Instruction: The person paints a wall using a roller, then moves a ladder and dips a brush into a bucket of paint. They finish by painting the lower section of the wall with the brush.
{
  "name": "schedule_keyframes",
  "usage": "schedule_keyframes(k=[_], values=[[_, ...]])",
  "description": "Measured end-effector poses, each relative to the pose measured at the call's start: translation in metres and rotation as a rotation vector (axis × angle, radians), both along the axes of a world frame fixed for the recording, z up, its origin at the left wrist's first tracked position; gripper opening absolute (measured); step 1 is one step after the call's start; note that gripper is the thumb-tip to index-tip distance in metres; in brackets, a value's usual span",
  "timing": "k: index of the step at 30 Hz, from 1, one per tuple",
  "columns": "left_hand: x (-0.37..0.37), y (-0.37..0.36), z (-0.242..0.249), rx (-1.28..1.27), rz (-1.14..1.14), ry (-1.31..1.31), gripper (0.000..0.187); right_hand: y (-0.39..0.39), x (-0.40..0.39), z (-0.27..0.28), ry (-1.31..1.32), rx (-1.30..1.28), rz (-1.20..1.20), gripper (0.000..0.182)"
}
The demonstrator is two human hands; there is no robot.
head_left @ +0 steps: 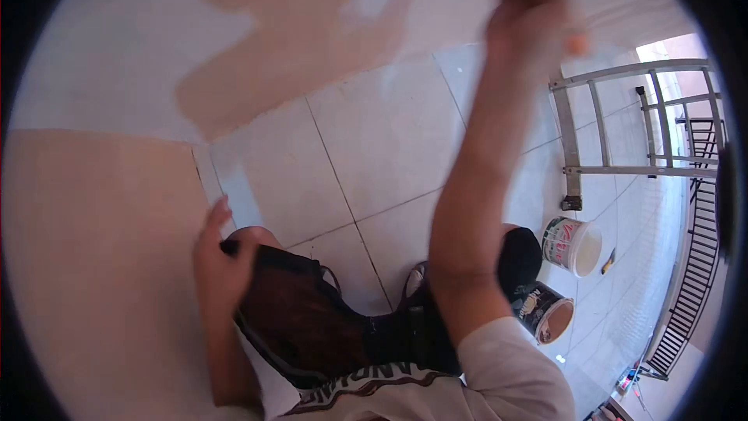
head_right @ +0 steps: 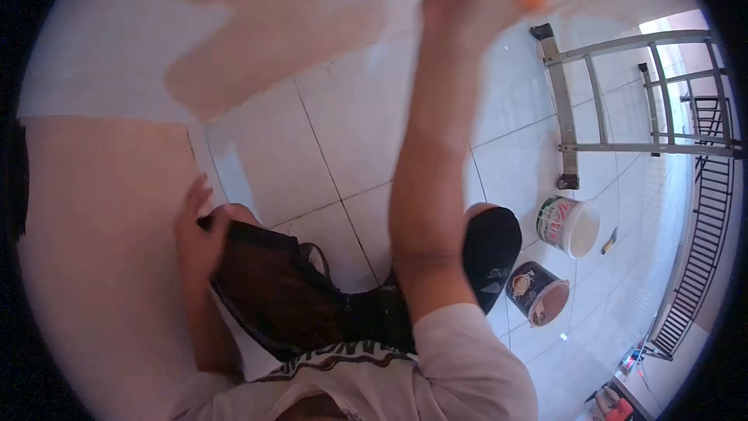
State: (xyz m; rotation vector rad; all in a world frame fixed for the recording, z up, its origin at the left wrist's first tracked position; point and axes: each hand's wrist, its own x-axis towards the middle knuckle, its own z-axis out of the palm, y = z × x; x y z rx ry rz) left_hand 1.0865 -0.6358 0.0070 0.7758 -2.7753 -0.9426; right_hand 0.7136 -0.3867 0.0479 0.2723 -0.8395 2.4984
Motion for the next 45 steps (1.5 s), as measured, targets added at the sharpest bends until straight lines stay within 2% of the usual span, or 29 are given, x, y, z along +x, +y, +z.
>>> schedule_keyframes(k=[1,3,4,6,7,8,9,11,15,17,19,22,26,28,31,33,38,39,42,45], values=[[-0.027,-0.016,0.006,0.122,-0.041,0.049,0.045,0.032,-0.010,0.053,0.164,0.120,0.031,0.023],[-0.118,-0.029,0.021,0.166,-0.271,0.235,0.032,0.071,0.020,0.118,0.533,0.428,0.034,0.020],[-0.149,-0.027,0.017,0.198,-0.349,0.164,0.031,0.088,0.038,0.153,0.728,0.543,0.041,0.023],[-0.197,-0.009,-0.006,0.263,-0.536,0.062,0.030,0.130,0.074,0.171,0.469,0.643,-0.163,0.027],[-0.217,0.002,-0.024,0.284,-0.625,0.016,0.030,0.179,0.070,0.172,0.271,0.629,-0.141,0.027],[-0.234,0.015,-0.043,0.292,-0.708,-0.040,0.029,0.214,0.099,0.152,0.091,0.748,-0.305,0.029],[-0.242,0.030,-0.064,0.265,-0.787,-0.040,0.030,0.243,0.129,0.134,0.037,0.864,-0.254,0.027],[-0.243,0.064,-0.098,0.297,-0.885,-0.110,0.029,0.318,0.189,0.089,-0.303,0.929,-0.413,0.024],[-0.210,0.115,-0.155,0.393,-1.002,-0.229,0.027,0.435,0.336,0.025,-0.741,0.887,-0.718,0.029],[-0.184,0.129,-0.166,0.320,-1.096,-0.323,0.026,0.479,0.417,0.006,-0.895,0.850,-0.852,0.029],[-0.172,0.134,-0.166,0.335,-1.143,-0.443,0.026,0.510,0.465,0.001,-1.089,0.856,-0.921,0.029],[-0.151,0.134,-0.159,0.296,-1.117,-0.490,0.028,0.526,0.525,-0.027,-1.214,0.789,-0.887,0.027],[-0.139,0.125,-0.175,0.148,-1.134,-0.558,0.030,0.539,0.544,-0.080,-1.350,0.654,-0.780,0.023],[-0.133,0.128,-0.171,0.016,-1.197,-0.556,0.031,0.555,0.547,-0.122,-1.381,0.722,-0.816,0.019],[-0.126,0.136,-0.159,-0.182,-1.299,-0.537,0.033,0.566,0.536,-0.163,-1.464,0.654,-0.893,0.026],[-0.125,0.137,-0.159,-0.290,-1.318,-0.548,0.034,0.559,0.523,-0.165,-1.522,0.612,-0.844,0.024],[-0.122,0.149,-0.152,-0.339,-1.385,-0.613,0.037,0.576,0.511,-0.215,-1.466,0.566,-0.800,0.023],[-0.120,0.152,-0.151,-0.364,-1.389,-0.619,0.037,0.592,0.514,-0.242,-1.527,0.726,-0.806,0.024],[-0.118,0.145,-0.156,-0.342,-1.369,-0.644,0.039,0.590,0.510,-0.249,-1.601,0.809,-0.893,0.026],[-0.114,0.150,-0.152,-0.354,-1.358,-0.672,0.040,0.592,0.518,-0.246,-1.519,0.762,-0.893,0.027]])
